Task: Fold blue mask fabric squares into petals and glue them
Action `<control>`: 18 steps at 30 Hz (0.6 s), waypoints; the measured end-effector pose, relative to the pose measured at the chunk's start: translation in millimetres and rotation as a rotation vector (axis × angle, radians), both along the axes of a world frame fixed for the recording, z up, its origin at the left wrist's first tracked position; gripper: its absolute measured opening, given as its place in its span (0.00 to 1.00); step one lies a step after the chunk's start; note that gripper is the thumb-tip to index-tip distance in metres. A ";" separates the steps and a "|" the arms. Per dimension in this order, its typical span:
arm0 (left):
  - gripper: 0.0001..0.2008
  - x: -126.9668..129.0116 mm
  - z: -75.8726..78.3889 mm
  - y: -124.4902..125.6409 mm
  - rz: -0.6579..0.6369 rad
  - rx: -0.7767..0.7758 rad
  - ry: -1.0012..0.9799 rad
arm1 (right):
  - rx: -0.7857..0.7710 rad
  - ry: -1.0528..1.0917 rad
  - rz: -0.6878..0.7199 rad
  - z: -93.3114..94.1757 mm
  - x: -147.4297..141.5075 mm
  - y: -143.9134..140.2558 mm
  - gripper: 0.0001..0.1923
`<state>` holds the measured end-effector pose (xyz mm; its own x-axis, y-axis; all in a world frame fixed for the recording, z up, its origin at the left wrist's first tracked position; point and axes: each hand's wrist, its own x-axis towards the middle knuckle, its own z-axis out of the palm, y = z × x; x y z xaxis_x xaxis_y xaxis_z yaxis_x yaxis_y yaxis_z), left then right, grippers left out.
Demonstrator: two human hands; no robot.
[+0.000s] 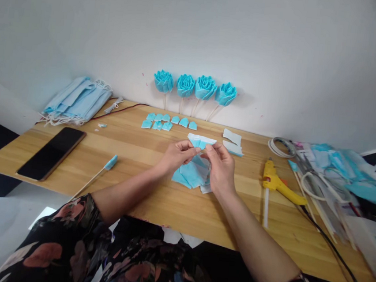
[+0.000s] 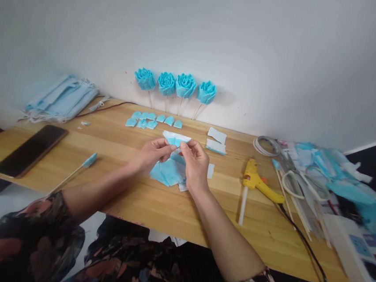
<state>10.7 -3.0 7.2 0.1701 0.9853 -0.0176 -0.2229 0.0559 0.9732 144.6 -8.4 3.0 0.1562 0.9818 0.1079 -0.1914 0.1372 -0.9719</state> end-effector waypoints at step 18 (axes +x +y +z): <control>0.13 -2.8 0.0 2.8 0.104 -0.025 -0.063 | -0.053 0.007 -0.004 -1.4 -2.5 -1.5 0.14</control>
